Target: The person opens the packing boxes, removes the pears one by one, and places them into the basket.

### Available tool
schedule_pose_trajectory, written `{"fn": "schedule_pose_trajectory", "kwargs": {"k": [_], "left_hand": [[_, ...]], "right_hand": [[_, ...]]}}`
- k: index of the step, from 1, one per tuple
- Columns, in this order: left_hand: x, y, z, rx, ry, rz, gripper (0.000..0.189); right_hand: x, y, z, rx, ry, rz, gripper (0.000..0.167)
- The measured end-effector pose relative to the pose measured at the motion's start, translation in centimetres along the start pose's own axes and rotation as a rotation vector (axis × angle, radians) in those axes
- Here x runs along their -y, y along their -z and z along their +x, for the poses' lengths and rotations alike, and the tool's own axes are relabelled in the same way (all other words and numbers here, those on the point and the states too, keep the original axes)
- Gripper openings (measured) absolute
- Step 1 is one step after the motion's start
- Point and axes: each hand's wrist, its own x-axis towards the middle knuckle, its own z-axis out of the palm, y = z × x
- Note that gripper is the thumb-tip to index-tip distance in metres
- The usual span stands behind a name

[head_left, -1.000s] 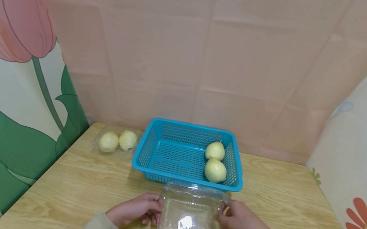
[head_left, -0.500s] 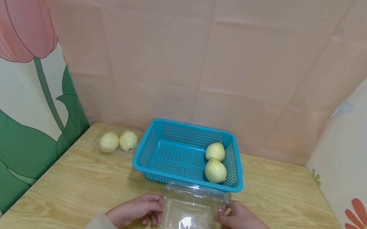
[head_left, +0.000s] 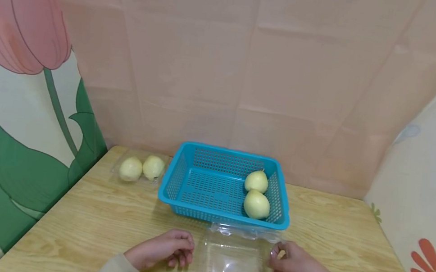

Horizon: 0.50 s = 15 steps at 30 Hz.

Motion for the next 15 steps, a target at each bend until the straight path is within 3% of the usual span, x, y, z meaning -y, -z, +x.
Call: {"fn": "schedule_pose_trajectory", "kwargs": {"k": [15], "left_hand": [[0.1, 0.3, -0.2, -0.038, 0.041, -0.014, 0.023]], "right_hand": [[-1.9, 3.5, -2.1, 0.018, -0.042, -0.015, 0.019]]}}
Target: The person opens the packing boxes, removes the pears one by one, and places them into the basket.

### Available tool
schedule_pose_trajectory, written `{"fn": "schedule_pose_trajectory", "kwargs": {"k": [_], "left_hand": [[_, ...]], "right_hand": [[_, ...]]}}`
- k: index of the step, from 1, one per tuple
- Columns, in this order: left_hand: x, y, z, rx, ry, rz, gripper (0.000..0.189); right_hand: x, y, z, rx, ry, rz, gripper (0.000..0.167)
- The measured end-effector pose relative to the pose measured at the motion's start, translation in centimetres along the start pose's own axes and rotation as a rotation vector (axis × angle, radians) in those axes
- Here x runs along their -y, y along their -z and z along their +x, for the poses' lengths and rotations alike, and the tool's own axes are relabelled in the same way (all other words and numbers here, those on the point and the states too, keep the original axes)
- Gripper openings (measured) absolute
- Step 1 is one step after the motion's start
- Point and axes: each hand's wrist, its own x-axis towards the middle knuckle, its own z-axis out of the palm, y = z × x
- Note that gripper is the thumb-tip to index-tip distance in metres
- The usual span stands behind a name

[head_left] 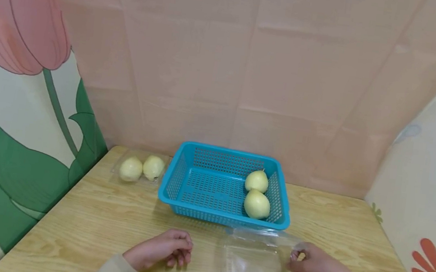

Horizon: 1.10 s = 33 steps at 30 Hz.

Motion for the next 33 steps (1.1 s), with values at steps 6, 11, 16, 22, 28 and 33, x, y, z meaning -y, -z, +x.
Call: {"fn": "schedule_pose_trajectory", "kwargs": {"k": [6, 11, 16, 22, 28, 33], "left_hand": [[-0.1, 0.1, -0.3, -0.034, -0.001, 0.015, 0.023], [-0.2, 0.2, -0.4, -0.035, -0.006, 0.014, 0.021], [-0.1, 0.2, -0.3, -0.047, -0.003, 0.010, 0.020], [0.0, 0.4, -0.3, -0.081, 0.016, 0.001, 0.021], [0.0, 0.6, -0.4, -0.106, 0.015, 0.003, 0.019], [-0.2, 0.7, -0.5, -0.108, 0.019, 0.001, 0.021]], "right_hand": [[-1.3, 1.4, -1.1, -0.014, -0.033, -0.009, 0.019], [-1.8, 2.5, -1.7, -0.011, -0.068, 0.000, 0.021], [-2.6, 3.6, -2.3, -0.005, -0.083, 0.007, 0.023], [-3.8, 5.2, -3.1, -0.005, -0.110, -0.020, 0.024], [-5.0, 6.7, -3.9, 0.002, -0.137, -0.030, 0.024], [-5.7, 7.9, -4.6, -0.012, -0.159, -0.048, 0.023]]}}
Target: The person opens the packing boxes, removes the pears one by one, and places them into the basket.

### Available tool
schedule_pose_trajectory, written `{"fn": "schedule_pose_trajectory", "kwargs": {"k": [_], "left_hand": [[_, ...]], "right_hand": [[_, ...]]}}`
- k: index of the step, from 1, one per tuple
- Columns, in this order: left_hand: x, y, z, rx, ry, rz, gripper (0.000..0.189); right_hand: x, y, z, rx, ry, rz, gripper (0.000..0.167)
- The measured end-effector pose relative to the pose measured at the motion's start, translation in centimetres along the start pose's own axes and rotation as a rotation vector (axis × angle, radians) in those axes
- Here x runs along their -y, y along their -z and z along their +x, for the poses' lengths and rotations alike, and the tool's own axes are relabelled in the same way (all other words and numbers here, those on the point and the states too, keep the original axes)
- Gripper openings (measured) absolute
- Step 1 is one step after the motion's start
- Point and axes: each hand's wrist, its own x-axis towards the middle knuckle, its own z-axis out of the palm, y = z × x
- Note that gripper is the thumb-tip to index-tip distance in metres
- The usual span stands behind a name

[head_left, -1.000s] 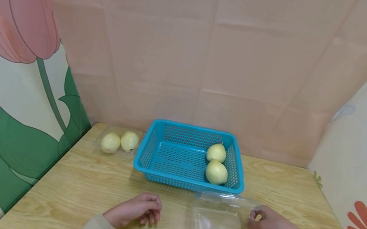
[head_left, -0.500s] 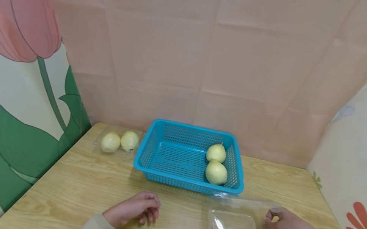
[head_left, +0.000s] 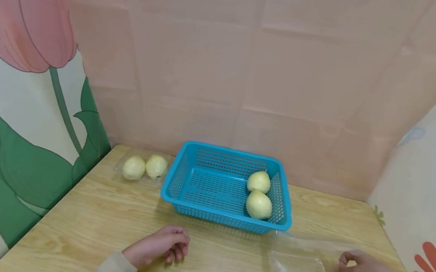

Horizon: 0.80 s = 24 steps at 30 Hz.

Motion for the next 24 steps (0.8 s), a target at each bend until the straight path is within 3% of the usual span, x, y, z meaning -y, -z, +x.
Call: {"fn": "schedule_pose_trajectory", "kwargs": {"k": [15, 24], "left_hand": [[-0.1, -0.1, 0.0, 0.011, 0.017, -0.015, 0.017], [-0.1, 0.1, 0.1, 0.019, 0.035, -0.021, 0.018]], "right_hand": [[-2.8, 2.4, 0.0, -0.114, -0.101, -0.045, 0.021], [-2.9, 3.4, 1.7, -0.232, -0.108, -0.038, 0.026]]}}
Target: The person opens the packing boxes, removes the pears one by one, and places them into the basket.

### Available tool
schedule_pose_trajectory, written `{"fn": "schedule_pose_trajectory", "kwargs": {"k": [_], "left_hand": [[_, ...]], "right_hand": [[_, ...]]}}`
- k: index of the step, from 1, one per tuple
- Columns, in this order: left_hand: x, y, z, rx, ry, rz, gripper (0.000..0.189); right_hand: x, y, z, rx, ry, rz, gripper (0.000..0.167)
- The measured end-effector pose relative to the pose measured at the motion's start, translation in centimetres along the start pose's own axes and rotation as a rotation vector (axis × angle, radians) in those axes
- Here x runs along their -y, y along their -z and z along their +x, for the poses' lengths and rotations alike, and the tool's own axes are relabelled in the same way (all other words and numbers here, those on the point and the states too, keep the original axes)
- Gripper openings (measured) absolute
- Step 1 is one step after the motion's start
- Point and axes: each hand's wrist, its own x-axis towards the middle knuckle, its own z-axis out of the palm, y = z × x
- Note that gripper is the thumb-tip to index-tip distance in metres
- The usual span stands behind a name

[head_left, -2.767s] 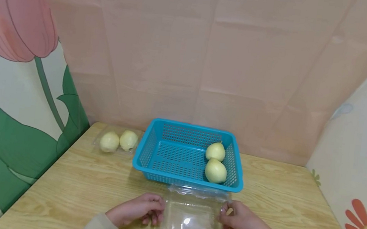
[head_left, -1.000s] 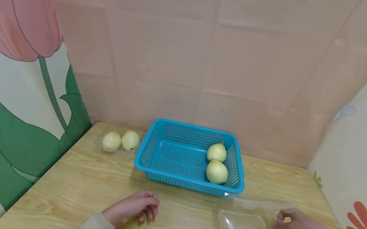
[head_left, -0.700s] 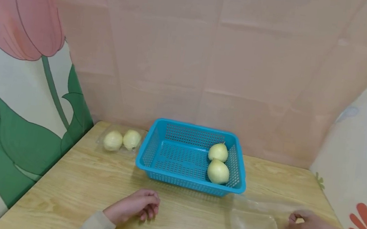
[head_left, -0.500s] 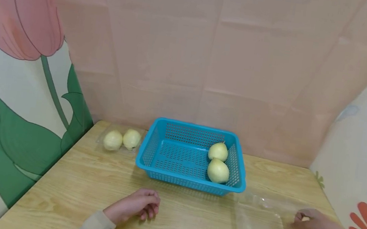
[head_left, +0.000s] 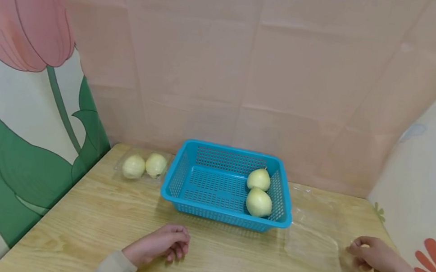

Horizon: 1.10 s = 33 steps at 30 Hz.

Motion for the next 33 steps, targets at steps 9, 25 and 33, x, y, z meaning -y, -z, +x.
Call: {"fn": "schedule_pose_trajectory", "kwargs": {"k": [9, 25, 33], "left_hand": [[0.1, 0.2, 0.1, -0.003, -0.017, -0.003, 0.018], [-0.3, 1.5, -0.1, -0.055, -0.026, -0.002, 0.019], [-0.8, 3.6, -0.3, -0.083, -0.040, 0.037, 0.026]], "right_hand": [[0.6, 0.5, 2.0, -0.043, 0.019, 0.009, 0.034], [0.8, 0.9, 3.8, -0.133, -0.014, -0.032, 0.060], [0.8, 1.3, 3.9, -0.114, -0.066, -0.023, 0.082]]}}
